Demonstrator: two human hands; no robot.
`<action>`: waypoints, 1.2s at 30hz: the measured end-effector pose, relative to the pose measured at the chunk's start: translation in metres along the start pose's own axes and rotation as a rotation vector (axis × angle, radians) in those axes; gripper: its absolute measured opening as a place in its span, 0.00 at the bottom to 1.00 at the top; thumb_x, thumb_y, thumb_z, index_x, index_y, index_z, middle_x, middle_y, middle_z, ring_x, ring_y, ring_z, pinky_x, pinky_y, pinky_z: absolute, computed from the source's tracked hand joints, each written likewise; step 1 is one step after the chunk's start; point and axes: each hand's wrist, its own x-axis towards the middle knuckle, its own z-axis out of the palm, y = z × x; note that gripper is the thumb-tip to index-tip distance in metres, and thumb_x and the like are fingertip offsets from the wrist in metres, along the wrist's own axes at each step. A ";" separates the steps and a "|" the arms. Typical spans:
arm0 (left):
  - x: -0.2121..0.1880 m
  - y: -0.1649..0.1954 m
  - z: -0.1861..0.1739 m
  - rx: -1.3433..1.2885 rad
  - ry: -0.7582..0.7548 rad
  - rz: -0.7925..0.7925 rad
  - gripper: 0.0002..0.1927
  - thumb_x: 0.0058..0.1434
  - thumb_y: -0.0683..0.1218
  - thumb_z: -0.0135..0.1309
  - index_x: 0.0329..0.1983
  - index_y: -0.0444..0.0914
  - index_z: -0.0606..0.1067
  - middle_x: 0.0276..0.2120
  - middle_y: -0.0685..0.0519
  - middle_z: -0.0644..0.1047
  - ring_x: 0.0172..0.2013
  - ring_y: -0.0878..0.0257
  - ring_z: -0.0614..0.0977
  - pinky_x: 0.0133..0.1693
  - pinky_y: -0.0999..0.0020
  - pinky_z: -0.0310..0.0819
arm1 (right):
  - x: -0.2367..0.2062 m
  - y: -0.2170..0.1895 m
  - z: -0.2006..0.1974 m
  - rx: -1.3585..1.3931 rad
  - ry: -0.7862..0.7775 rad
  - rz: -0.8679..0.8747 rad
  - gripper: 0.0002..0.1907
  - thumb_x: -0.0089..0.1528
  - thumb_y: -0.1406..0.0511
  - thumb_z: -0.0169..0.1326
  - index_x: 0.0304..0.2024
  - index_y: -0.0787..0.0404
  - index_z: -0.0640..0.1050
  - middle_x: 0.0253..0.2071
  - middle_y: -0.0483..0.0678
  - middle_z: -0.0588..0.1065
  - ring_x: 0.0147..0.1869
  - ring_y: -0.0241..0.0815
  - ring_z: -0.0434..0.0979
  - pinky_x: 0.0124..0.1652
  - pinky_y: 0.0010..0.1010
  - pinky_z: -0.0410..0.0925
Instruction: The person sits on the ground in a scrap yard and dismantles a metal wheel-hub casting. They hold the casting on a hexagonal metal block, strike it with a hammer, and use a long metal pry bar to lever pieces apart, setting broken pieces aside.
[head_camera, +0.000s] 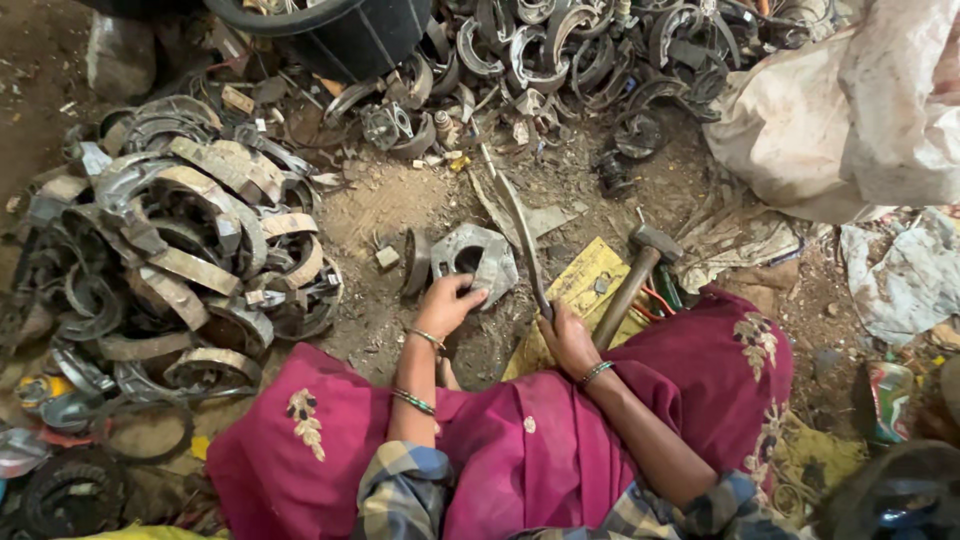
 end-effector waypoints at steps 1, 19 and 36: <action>0.001 0.000 0.001 -0.161 -0.036 -0.086 0.20 0.60 0.52 0.66 0.48 0.35 0.81 0.42 0.48 0.83 0.42 0.61 0.82 0.44 0.65 0.74 | 0.001 0.000 0.001 0.005 -0.028 0.036 0.17 0.65 0.60 0.54 0.49 0.63 0.68 0.35 0.66 0.76 0.41 0.69 0.77 0.40 0.55 0.69; -0.005 0.025 -0.007 0.493 0.379 -0.245 0.27 0.51 0.43 0.66 0.56 0.40 0.78 0.50 0.37 0.75 0.48 0.40 0.79 0.48 0.51 0.74 | 0.002 0.005 0.005 -0.059 -0.125 -0.052 0.19 0.67 0.56 0.52 0.48 0.65 0.67 0.28 0.64 0.75 0.35 0.66 0.77 0.36 0.54 0.67; 0.006 0.000 0.013 0.642 0.333 -0.030 0.23 0.63 0.35 0.52 0.61 0.42 0.76 0.47 0.43 0.76 0.49 0.45 0.77 0.49 0.54 0.74 | -0.005 -0.006 -0.006 0.048 -0.084 0.011 0.15 0.66 0.59 0.50 0.48 0.63 0.67 0.29 0.62 0.76 0.33 0.62 0.79 0.33 0.50 0.71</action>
